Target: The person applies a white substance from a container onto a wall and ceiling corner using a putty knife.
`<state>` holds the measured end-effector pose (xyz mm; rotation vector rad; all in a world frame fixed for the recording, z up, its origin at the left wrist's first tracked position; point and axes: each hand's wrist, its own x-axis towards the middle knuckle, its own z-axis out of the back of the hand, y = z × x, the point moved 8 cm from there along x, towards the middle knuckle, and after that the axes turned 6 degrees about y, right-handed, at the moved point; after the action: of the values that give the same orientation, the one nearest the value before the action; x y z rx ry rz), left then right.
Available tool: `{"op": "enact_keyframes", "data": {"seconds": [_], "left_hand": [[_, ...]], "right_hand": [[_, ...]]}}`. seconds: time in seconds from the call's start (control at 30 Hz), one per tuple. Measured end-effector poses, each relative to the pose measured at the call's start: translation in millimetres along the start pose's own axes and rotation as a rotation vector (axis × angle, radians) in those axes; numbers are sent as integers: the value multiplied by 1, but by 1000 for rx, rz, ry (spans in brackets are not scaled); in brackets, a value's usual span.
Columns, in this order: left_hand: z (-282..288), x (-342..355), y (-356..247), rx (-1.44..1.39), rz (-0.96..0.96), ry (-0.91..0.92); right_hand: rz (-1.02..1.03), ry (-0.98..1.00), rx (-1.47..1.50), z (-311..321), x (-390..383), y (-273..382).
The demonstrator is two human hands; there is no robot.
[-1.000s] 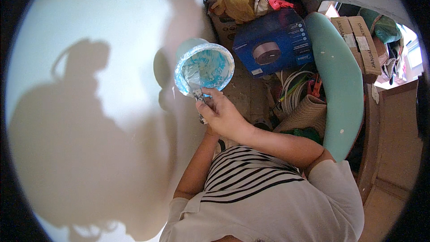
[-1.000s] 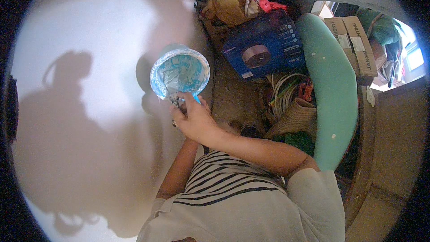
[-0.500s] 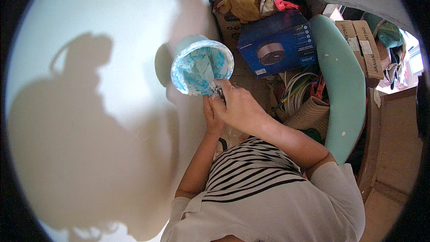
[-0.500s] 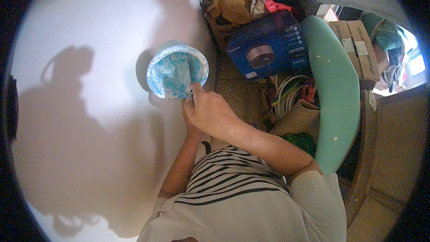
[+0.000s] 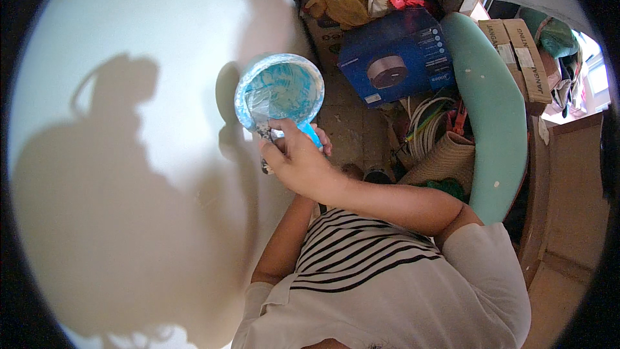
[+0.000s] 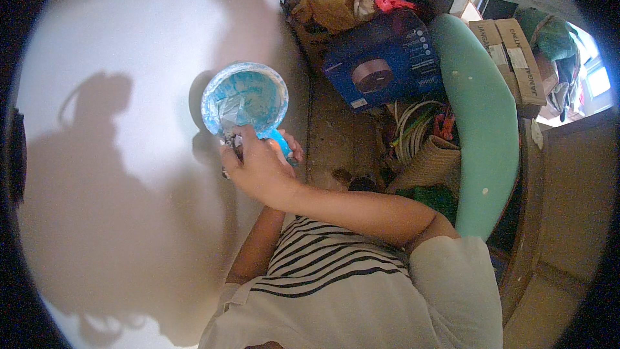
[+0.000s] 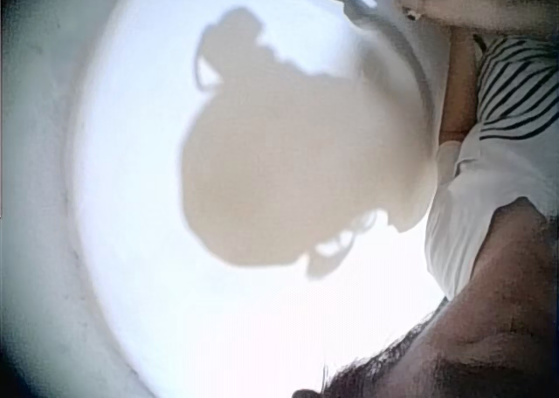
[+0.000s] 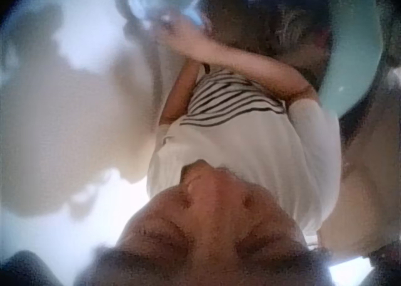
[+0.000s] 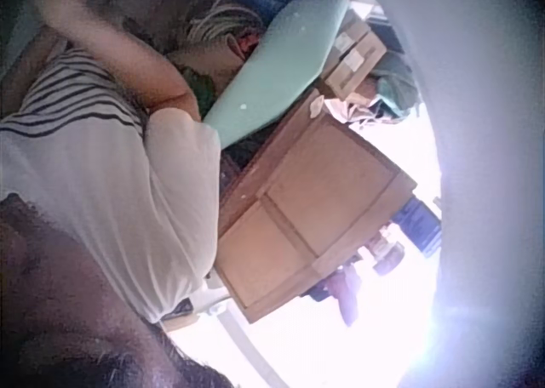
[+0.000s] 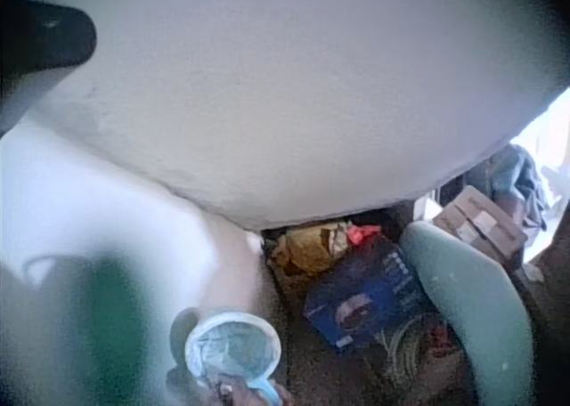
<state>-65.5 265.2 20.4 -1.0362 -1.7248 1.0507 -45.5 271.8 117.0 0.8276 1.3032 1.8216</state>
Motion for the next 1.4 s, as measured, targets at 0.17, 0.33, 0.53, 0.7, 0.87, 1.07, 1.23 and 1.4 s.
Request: {"op": "enact_keyframes", "data": {"seconds": [0.17, 0.33, 0.53, 0.7, 0.87, 1.07, 1.23, 1.4], "left_hand": [[-11, 6, -15, -3, -7, -67], [-13, 15, -15, -22, -21, -23], [-17, 13, -18, 44, -4, -66], [-10, 13, -2, -103, 132, -130], [-5, 22, 22, -455, 94, 80], [9, 16, 63, -620, 339, -37], [14, 15, 56, -434, 267, -27], [29, 16, 28, 17, 48, -52]], "right_hand": [[2, -72, 128, -2, 0, 14], [-203, -58, 628, -13, 7, 21], [-276, -73, 962, -12, 12, 45], [-306, -120, 1240, -7, 32, 45], [-251, -225, 1330, 13, 49, 40], [-287, -203, 1276, 12, 46, 14], [-334, -124, 1098, 21, 20, -2], [-359, -21, 851, 42, -5, 0]]}}
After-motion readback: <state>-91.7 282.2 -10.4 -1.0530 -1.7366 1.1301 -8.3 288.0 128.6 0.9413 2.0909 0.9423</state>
